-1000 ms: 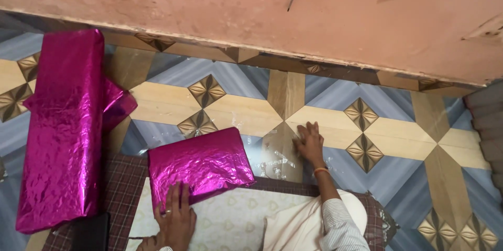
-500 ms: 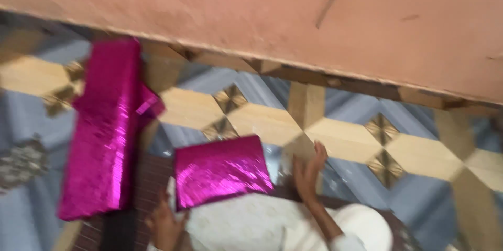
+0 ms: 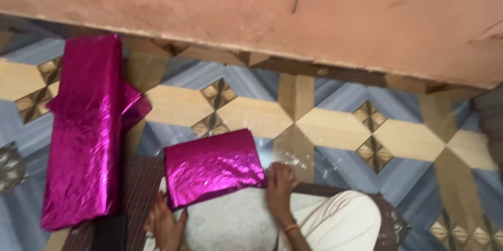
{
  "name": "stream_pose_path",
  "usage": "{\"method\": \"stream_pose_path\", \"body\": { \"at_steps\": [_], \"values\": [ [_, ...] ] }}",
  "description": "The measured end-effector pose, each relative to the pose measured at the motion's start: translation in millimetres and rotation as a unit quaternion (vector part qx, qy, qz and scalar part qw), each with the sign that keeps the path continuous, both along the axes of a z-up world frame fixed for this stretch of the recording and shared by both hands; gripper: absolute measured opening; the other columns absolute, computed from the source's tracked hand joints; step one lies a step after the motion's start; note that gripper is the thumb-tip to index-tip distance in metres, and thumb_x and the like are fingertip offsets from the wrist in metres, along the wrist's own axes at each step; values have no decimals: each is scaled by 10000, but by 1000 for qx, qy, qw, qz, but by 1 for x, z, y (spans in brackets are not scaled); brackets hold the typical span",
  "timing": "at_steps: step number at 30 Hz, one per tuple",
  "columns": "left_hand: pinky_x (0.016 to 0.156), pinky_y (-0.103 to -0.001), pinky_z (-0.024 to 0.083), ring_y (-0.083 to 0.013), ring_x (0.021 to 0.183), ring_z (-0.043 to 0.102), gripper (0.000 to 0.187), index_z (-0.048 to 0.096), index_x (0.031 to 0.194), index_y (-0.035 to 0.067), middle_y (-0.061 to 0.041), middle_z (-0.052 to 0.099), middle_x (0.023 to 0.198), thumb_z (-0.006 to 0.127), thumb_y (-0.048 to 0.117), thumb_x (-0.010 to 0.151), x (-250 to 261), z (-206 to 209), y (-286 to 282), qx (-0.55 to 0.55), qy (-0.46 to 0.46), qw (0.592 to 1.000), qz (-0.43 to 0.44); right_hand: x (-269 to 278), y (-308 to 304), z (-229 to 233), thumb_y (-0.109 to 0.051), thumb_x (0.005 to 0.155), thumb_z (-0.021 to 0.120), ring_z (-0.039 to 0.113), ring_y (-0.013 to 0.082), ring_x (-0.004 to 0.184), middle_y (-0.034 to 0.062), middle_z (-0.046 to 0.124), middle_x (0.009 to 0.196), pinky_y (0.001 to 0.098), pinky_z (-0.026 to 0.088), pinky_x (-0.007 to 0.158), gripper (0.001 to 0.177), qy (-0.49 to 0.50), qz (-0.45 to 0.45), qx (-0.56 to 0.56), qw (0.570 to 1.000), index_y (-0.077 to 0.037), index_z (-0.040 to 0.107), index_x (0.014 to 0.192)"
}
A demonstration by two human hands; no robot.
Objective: The person wraps a rectangular item with shiny pink wrapping paper while sitting on the floor. They fold the paper edges, smooth the surface, and secure the folds with clear tape, completing the wrapping process.
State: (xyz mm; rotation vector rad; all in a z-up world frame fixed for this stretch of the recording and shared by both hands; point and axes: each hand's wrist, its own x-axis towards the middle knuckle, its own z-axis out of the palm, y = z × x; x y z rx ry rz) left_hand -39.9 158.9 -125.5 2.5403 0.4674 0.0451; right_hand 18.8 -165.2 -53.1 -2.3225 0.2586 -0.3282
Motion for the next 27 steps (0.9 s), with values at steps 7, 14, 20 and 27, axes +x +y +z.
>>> {"method": "stream_pose_path", "body": {
  "at_steps": [7,14,20,27],
  "values": [
    [1143,-500,255,-236,1348,525,1176,267,1571,114,-99,534,1470,904,277,595,6,-9,-1,-15,42,997,63,-10,20,-21,-386,952,633,376,355,1368,169,586,1337,518,165,1096,562,-3,97,-11,995,3,559,1351],
    [1138,-398,367,-336,1232,608,1116,314,1572,30,-175,647,1333,884,209,629,11,26,6,-160,-79,977,121,-14,18,0,-336,815,817,467,302,1267,141,615,1287,477,265,1115,725,-68,117,101,986,-47,545,1421],
    [1169,-451,370,-341,1354,557,732,480,1575,30,-233,601,1460,780,239,941,19,108,12,-159,-222,962,9,-16,9,53,-227,762,867,493,322,1224,157,593,1226,453,340,1081,657,-195,113,89,970,-35,596,1328],
    [993,-352,473,-240,1045,612,679,429,1426,-9,-182,629,1115,765,343,952,10,159,-9,-284,-324,897,101,-31,14,96,-191,738,928,581,257,1041,110,584,1088,343,487,923,577,-305,47,156,938,-18,598,1179]
  ]
}}
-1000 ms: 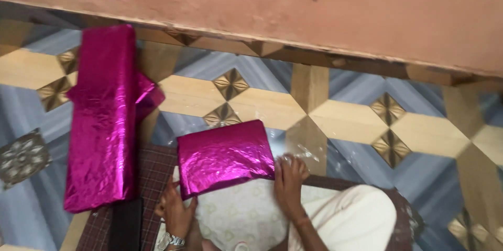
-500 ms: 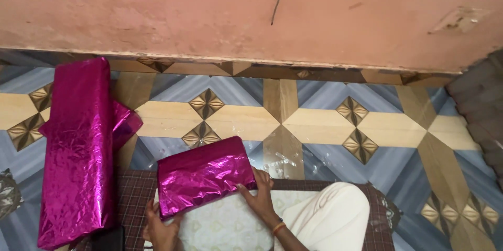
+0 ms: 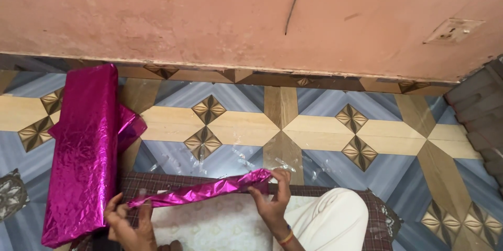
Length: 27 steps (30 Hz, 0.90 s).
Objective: The person wraps a rectangular item with shiny pink wrapping paper while sitting on the floor. They fold the paper edges, smooth the surface, and secure the folds with clear tape, completing the wrapping process.
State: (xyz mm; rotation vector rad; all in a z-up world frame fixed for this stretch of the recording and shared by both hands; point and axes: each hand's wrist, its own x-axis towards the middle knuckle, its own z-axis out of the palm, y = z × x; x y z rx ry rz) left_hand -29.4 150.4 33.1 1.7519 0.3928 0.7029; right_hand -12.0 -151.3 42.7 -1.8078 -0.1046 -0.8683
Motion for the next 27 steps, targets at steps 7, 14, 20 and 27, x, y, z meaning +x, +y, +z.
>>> {"method": "stream_pose_path", "body": {
  "at_steps": [7,14,20,27],
  "values": [
    [879,-415,551,-269,927,656,701,450,1421,-25,-178,656,1000,747,383,936,-7,6,15,-19,183,982,39,-9,15,-17,-221,768,895,548,248,1039,126,530,1077,353,473,928,541,35,142,51,988,-12,533,1113],
    [1261,-483,381,-344,1304,483,740,427,1418,-44,-256,440,1371,793,388,942,-15,23,-23,224,-80,971,17,-22,15,-41,-140,872,879,651,231,906,124,637,1004,342,547,778,319,77,289,15,954,-3,648,1043],
    [1091,-532,317,-346,1294,505,666,590,1313,67,-209,592,1350,815,475,837,-11,19,-67,424,20,722,-546,-42,26,-73,-45,923,782,658,261,941,159,684,1085,372,551,814,311,23,355,-18,934,-17,601,1174],
    [1061,-554,290,-355,1226,569,790,480,1355,165,-194,648,1254,753,491,690,16,0,-72,500,-119,711,-479,-54,24,-82,-142,929,873,631,204,1135,122,625,1229,346,528,1007,666,199,410,143,878,-20,417,1399]
  ]
}}
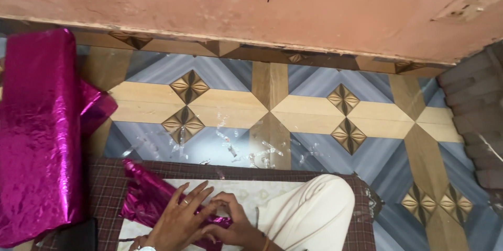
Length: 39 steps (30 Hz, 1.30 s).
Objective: The person wraps a rectangular item with shiny pink wrapping paper while sitting on the floor. They fold the paper edges, smooth the surface, and secure the folds with clear tape, completing the wrapping process.
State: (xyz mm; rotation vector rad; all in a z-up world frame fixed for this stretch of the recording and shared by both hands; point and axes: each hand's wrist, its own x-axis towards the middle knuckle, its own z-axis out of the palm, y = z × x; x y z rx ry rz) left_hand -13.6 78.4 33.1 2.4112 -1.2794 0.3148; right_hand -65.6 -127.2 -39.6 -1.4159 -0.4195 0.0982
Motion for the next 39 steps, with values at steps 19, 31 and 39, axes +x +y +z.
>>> {"method": "stream_pose_path", "body": {
  "at_steps": [19,31,39],
  "values": [
    [574,-362,527,-189,625,659,428,738,848,17,-44,697,714,843,412,722,27,16,38,-104,-60,992,44,36,6,7,-160,855,799,691,253,909,110,716,1033,388,560,835,470,167,34,-110,979,-20,668,1284],
    [756,-381,549,-221,809,671,303,727,980,17,-72,679,826,738,298,867,-25,-8,-10,-41,-151,988,6,55,-15,-22,-68,889,515,605,301,1173,117,717,1203,395,437,1055,358,-68,-95,-278,954,-52,699,1195],
    [730,-359,513,-199,786,638,377,711,920,60,-25,639,800,788,416,823,-21,7,-9,-63,-91,992,63,53,-16,-29,-123,888,602,595,297,1264,102,696,1251,422,355,1119,387,-139,-79,-252,954,-82,640,1271]
  ]
}}
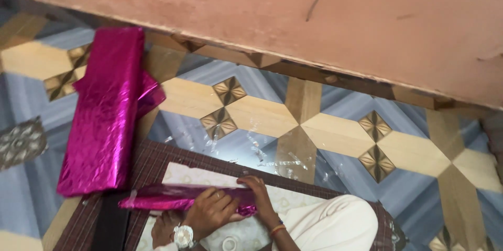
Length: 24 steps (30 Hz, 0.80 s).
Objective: The person wraps a rectangular item with shiny pink wrapping paper while sitting on the floor. They fold the paper edges, smooth the surface, and secure the folds with clear tape, completing the wrapping process.
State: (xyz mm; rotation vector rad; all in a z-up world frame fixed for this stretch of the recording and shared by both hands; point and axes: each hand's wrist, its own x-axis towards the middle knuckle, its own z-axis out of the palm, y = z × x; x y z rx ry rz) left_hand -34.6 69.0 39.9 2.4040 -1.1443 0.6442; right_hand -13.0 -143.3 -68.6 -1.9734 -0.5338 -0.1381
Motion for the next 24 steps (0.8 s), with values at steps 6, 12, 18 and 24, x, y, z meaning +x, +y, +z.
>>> {"method": "stream_pose_path", "body": {
  "at_steps": [6,12,18,24],
  "values": [
    [764,-361,483,-190,792,632,398,701,869,93,-17,637,795,790,480,842,6,14,-3,-24,78,996,33,2,-2,-8,-228,776,813,614,287,1246,96,684,1278,397,428,1099,621,-4,28,58,998,-88,587,1338],
    [835,-368,467,-204,863,644,454,735,976,112,-37,676,910,709,558,892,6,12,-10,-12,160,984,76,12,-26,-29,-148,711,838,585,319,1263,87,692,1315,412,394,1046,655,-6,75,-59,995,-105,613,1324],
    [885,-391,469,-227,920,649,480,734,1002,87,-46,673,928,697,555,902,6,14,-7,-54,177,980,76,12,-64,-22,-49,631,789,624,312,1228,73,703,1239,447,389,994,582,-57,46,-204,976,-124,681,1198],
    [918,-382,469,-219,1033,644,418,694,1036,89,-37,661,1002,662,502,983,6,6,-12,-19,206,975,77,64,-45,13,-88,877,706,761,250,1018,98,790,1080,358,575,880,209,147,-61,-119,980,-70,762,1078]
  ]
}}
